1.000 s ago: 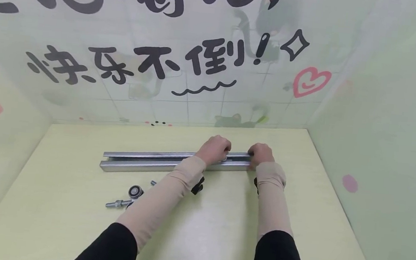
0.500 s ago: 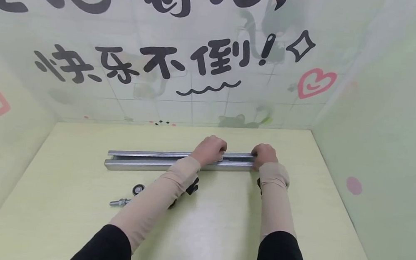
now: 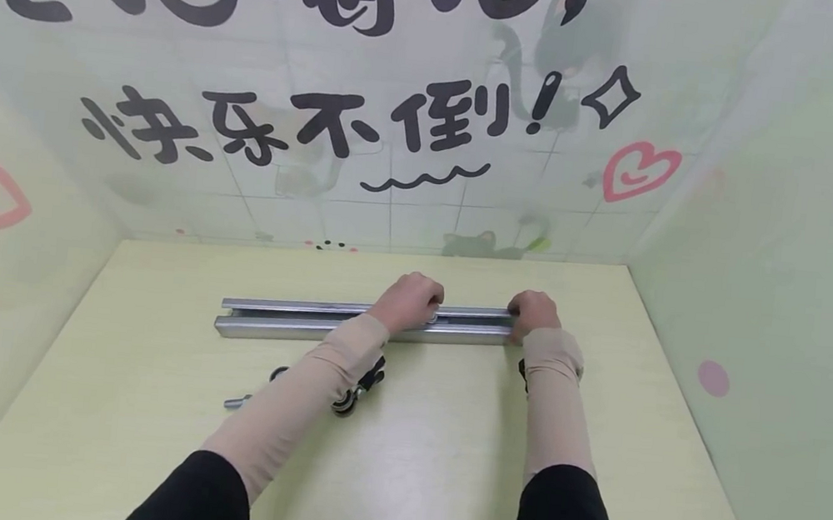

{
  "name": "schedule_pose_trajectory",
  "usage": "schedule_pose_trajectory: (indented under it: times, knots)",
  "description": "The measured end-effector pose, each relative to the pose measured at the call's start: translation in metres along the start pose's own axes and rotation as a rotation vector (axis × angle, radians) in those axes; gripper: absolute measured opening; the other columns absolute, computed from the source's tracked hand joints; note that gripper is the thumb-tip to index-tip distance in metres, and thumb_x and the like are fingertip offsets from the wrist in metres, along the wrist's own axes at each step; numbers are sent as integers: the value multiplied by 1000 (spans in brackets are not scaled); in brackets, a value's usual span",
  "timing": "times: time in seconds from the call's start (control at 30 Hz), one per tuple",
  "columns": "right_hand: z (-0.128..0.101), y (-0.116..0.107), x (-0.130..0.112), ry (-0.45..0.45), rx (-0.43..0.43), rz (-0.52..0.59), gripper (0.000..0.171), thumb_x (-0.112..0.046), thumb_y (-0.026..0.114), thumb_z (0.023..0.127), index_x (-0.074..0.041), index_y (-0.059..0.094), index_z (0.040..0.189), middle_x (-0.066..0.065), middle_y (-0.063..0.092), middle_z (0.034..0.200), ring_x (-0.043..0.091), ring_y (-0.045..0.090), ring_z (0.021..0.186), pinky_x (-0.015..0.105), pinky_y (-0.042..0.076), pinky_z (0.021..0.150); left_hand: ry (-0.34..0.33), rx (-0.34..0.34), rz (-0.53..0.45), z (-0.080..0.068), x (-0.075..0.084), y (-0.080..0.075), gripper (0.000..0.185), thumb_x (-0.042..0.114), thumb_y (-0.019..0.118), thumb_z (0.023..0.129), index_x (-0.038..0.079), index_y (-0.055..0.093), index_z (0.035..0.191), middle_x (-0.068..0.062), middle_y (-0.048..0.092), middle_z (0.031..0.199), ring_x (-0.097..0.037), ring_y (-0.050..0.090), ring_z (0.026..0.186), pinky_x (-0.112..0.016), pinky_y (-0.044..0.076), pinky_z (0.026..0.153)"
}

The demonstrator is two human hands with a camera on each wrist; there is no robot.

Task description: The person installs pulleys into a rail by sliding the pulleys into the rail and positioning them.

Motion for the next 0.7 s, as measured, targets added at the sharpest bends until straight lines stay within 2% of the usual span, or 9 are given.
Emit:
schedule_pose_trajectory:
  times: [0.17, 0.3, 0.43, 0.7]
  knots:
    - [0, 1, 1, -7, 10, -3, 56, 1, 79, 48, 4, 65, 102, 21, 65, 101, 36, 57, 94, 48, 42, 89, 4, -4, 8, -2, -3, -1, 19, 0, 54, 83, 6, 70, 91, -4, 68, 86, -17, 63, 78, -25, 51, 68]
    - [1, 1, 1, -10, 11, -5, 56, 1, 80, 48, 4, 64, 102, 21, 64, 102, 37, 57, 95, 49, 42, 89, 8, 2, 11, -6, -6, -4, 19, -2, 53, 82, 5, 70, 87, -4, 68, 81, -15, 60, 71, -24, 50, 64]
    - [0, 2, 0, -11, 8, 1, 56, 1, 79, 48, 4, 64, 102, 21, 64, 102, 37, 57, 94, 49, 42, 89, 16, 21, 17, -12, -11, -8, 20, -5, 52, 81, 6, 69, 80, -4, 66, 74, -13, 54, 62, -24, 48, 59]
    - [0, 0, -1, -26, 21, -22, 56, 1, 80, 48, 5, 65, 101, 21, 65, 101, 37, 57, 94, 49, 43, 88, 2, 31, 47, -21, -23, -12, 18, -4, 52, 80, 6, 65, 73, -2, 59, 67, -11, 40, 58, -23, 40, 53]
Point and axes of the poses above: each hand's wrist, its own z-axis towards the middle knuckle, its own y-axis out of the palm, x = y × z, the point moved 6 cm from there along z, towards the middle knuckle
